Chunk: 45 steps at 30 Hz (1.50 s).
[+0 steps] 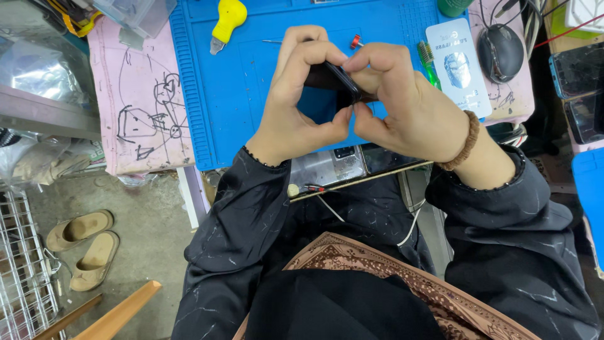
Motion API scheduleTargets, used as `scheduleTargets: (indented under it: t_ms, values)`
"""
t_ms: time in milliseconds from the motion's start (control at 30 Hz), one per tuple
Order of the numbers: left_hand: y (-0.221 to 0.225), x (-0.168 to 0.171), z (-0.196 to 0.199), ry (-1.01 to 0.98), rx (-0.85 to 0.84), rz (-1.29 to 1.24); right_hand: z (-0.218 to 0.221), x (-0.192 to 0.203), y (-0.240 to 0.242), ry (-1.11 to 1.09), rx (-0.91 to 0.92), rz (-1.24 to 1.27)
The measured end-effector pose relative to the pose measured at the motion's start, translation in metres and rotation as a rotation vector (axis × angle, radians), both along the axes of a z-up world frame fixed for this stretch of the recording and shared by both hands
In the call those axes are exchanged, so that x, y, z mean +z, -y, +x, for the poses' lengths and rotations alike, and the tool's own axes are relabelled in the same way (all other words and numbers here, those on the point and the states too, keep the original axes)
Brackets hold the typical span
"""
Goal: The person removes the back cover of a mobile phone by hand and uses a screwdriver to remove screws from the internal frame. They then use a small pry tool to separate components and handle the internal battery and circuit boards.
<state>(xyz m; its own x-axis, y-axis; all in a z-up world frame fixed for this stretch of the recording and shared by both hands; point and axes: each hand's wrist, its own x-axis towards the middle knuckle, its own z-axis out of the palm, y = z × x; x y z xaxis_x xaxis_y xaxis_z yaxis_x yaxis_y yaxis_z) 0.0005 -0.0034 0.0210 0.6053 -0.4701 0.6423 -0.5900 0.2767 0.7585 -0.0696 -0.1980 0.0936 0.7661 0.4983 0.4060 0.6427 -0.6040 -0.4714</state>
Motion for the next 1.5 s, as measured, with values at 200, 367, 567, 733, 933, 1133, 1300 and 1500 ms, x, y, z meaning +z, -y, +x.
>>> scheduleTargets:
  t_ms: [200, 367, 567, 733, 933, 1133, 1300, 1500]
  values:
    - [0.001, -0.007, 0.006, -0.038, -0.031, -0.007, 0.002, 0.001, 0.005, -0.087, 0.037, -0.007]
    - [0.002, -0.004, 0.005, -0.006, 0.018, -0.032, 0.003, 0.006, 0.001, -0.127, 0.075, 0.003]
    - [0.0, 0.001, 0.005, 0.034, 0.046, -0.024, 0.005, 0.019, 0.001, -0.229, 0.06, -0.086]
    - [0.002, 0.002, 0.003, 0.026, 0.072, -0.017, 0.01, 0.026, 0.001, -0.34, 0.076, -0.025]
    - [0.008, 0.007, -0.001, 0.053, 0.091, 0.021, 0.023, 0.048, 0.002, -0.633, 0.043, 0.029]
    - [0.014, 0.009, -0.003, 0.072, 0.032, 0.054, 0.031, 0.059, 0.0, -0.772, -0.061, -0.038]
    - [0.016, 0.008, -0.005, 0.099, 0.041, 0.051, 0.04, 0.059, 0.021, -0.845, 0.147, 0.041]
    - [0.006, -0.001, 0.0, -0.095, 0.056, 0.02, 0.045, 0.045, 0.063, -0.738, -0.009, 0.179]
